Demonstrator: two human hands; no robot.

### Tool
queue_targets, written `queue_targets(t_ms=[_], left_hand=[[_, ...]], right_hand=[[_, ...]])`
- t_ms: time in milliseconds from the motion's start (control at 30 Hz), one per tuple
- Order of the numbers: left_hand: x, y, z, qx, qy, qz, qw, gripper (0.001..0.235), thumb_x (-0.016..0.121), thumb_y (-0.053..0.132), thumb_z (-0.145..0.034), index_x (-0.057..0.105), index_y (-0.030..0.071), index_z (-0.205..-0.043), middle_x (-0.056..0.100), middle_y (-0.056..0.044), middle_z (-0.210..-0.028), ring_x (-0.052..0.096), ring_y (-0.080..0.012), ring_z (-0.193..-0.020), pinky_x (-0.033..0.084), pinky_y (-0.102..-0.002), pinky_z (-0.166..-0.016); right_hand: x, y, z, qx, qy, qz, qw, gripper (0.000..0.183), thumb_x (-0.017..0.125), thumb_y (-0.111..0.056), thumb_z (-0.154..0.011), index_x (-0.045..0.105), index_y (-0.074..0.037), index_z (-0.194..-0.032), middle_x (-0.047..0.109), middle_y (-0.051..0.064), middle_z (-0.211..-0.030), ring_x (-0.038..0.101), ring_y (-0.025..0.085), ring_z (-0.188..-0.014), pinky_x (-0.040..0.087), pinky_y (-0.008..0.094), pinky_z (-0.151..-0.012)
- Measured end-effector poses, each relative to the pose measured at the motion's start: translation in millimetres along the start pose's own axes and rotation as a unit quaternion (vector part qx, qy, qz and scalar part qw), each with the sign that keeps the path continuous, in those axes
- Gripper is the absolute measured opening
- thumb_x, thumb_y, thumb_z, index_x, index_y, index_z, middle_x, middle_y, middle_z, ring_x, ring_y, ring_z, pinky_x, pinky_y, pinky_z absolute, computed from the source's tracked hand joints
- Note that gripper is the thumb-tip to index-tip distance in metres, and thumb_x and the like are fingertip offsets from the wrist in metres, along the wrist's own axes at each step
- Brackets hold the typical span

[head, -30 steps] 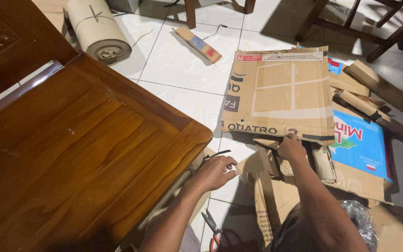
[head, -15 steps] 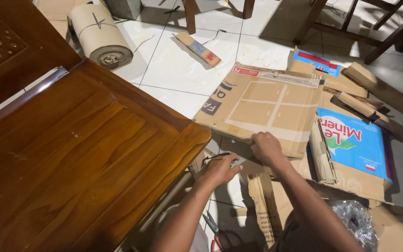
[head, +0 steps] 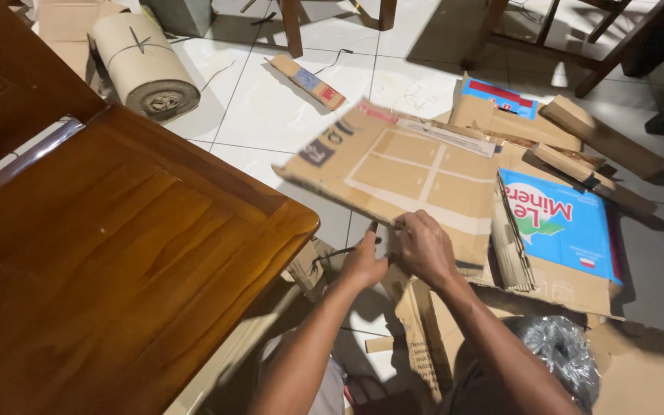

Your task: The person places a piece of cardboard on a wooden chair and secures it using black plastic straps. They thread the straps through the chair legs and tie them by hand to hold the cardboard in place.

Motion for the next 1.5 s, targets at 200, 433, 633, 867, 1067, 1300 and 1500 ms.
queue_targets(t_ms=[200, 433, 633, 867, 1067, 1300, 1500], left_hand=[[15.4, 2.0, -10.5, 0.126, 0.051, 0.292, 0.947, 0.068, 0.056, -0.002, -0.092, 0.034, 0.007, -0.157, 0.055, -0.027, -0.143, 0.059, -0.0454, -0.125, 0.053, -0.057, -0.102], [35.4, -23.1, 7.8, 0.168, 0.047, 0.500, 0.848, 0.078, 0.045, -0.014, -0.073, 0.055, 0.007, -0.148, 0.061, -0.019, -0.126, 0.060, -0.0305, -0.106, 0.059, -0.045, -0.086], [64.3, -124.4, -30.4, 0.099, 0.059, 0.588, 0.801, 0.059, 0.053, -0.017, -0.069, 0.066, -0.008, -0.126, 0.067, -0.022, -0.102, 0.059, -0.0285, -0.080, 0.058, -0.046, -0.072], [37.4, -63.9, 48.4, 0.100, -0.005, 0.676, 0.730, 0.037, 0.059, 0.000, -0.074, 0.070, -0.003, -0.110, 0.069, -0.015, -0.099, 0.064, -0.0249, -0.089, 0.054, -0.038, -0.088], [12.4, 18.8, 121.6, 0.122, 0.078, 0.585, 0.798, 0.033, 0.074, 0.028, -0.092, 0.076, -0.005, -0.090, 0.067, -0.016, -0.079, 0.063, -0.0220, -0.076, 0.053, -0.035, -0.075], [42.4, -12.9, 86.8, 0.096, 0.205, 0.537, 0.813, 0.067, 0.082, 0.016, -0.085, 0.053, -0.022, -0.131, 0.057, -0.032, -0.120, 0.058, -0.0320, -0.115, 0.052, -0.049, -0.096], [48.0, -28.0, 84.7, 0.198, 0.150, 0.522, 0.816, 0.043, 0.079, 0.009, -0.086, 0.065, -0.004, -0.124, 0.069, -0.015, -0.108, 0.066, -0.0197, -0.102, 0.059, -0.039, -0.088]], right_hand=[[33.2, 1.7, 20.5, -0.108, 0.197, -0.131, 0.966, 0.018, 0.072, -0.009, -0.089, 0.069, -0.015, -0.105, 0.059, 0.008, -0.091, 0.068, 0.035, -0.088, 0.057, 0.044, -0.074], [-4.2, -73.0, 72.2, -0.138, 0.263, -0.241, 0.924, 0.018, 0.074, -0.002, -0.090, 0.072, -0.011, -0.106, 0.057, 0.008, -0.087, 0.064, 0.024, -0.075, 0.056, 0.031, -0.067], [-6.8, -95.6, 97.5, -0.153, 0.266, -0.298, 0.904, 0.016, 0.069, -0.002, -0.093, 0.075, -0.008, -0.107, 0.059, 0.009, -0.088, 0.061, 0.021, -0.075, 0.052, 0.033, -0.068], [-4.5, -110.1, 117.0, -0.196, 0.254, -0.323, 0.891, 0.017, 0.066, -0.014, -0.098, 0.076, -0.004, -0.108, 0.061, 0.014, -0.092, 0.067, 0.030, -0.082, 0.053, 0.036, -0.074], [14.5, -97.1, 123.2, -0.152, 0.199, -0.366, 0.896, 0.024, 0.056, -0.015, -0.105, 0.076, -0.003, -0.100, 0.062, 0.014, -0.088, 0.064, 0.028, -0.081, 0.052, 0.039, -0.077], [-13.3, -76.6, 115.3, 0.043, 0.134, -0.316, 0.938, 0.023, 0.060, -0.028, -0.105, 0.076, -0.011, -0.106, 0.073, 0.022, -0.095, 0.072, 0.037, -0.085, 0.057, 0.049, -0.075], [-6.7, 5.1, 102.4, 0.041, 0.021, -0.032, 0.998, 0.050, 0.060, -0.008, -0.092, 0.062, -0.024, -0.139, 0.065, 0.018, -0.122, 0.066, 0.045, -0.113, 0.058, 0.058, -0.093]])
Point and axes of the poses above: each hand's wrist, its own z-axis away from the middle knuckle, its own x-axis out of the palm, y = z × x, the point moved 1 cm from there along -z, towards the middle knuckle
